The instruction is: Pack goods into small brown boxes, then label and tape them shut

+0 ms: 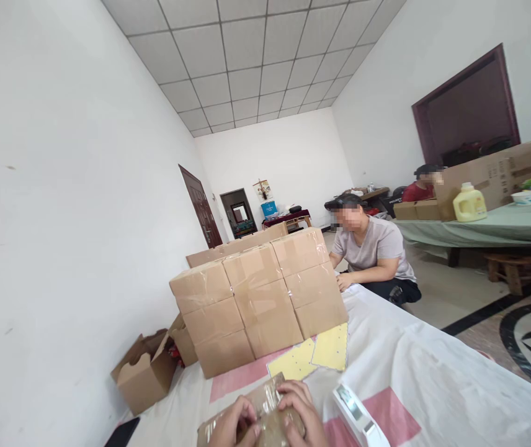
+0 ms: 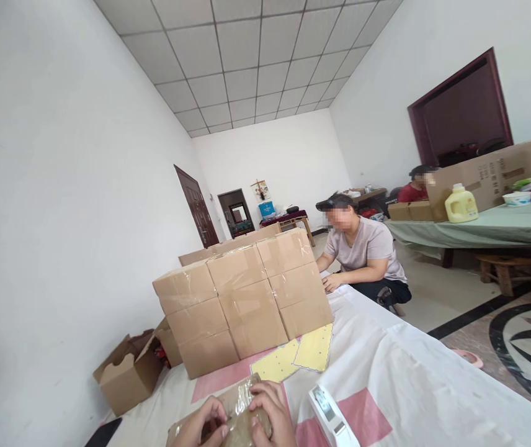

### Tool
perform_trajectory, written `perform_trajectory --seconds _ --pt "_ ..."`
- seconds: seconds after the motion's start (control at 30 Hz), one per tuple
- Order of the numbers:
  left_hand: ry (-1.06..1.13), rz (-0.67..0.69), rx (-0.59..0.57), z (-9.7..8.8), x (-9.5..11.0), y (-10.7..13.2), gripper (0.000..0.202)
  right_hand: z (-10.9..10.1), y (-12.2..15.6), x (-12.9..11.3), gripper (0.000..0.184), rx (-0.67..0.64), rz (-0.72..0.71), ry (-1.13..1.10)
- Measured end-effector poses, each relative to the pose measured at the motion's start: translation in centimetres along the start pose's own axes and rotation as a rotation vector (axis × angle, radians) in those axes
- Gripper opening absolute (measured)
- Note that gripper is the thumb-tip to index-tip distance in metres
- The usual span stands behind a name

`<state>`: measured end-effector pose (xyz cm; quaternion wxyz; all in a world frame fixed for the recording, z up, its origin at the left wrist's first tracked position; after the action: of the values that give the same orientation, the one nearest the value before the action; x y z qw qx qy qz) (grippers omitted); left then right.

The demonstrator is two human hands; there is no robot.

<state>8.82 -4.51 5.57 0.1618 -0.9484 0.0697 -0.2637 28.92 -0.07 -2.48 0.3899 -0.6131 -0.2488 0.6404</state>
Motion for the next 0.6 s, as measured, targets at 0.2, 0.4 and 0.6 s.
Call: perform_trajectory --seconds 0.2,0.4,0.6 --pt "0.106 0.023 0.029 0.2 0.4 -0.1 0.019 -0.1 -0.1 -0.9 0.017 -0.016 0.072 -0.019" --pt "-0.035 0.05 0.103 -0.3 1.5 0.4 0.016 -0.3 -0.3 -2.0 0.014 -0.027 0.133 -0.033" --pt "-0.356 0.189 0.285 -0.5 3.2 1.9 0.031 0.0 -0.2 -2.3 0.024 -0.022 0.221 -0.017"
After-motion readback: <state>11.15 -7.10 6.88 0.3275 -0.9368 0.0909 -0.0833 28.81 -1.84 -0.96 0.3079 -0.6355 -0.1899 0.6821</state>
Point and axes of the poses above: each hand's wrist, its own y-axis away from the middle knuckle, its own z-axis out of the palm, x = y × z, the point moved 1 cm from there along -y, towards the middle knuckle, and after that the axes turned 14 degrees about x, right-handed, at the moved point
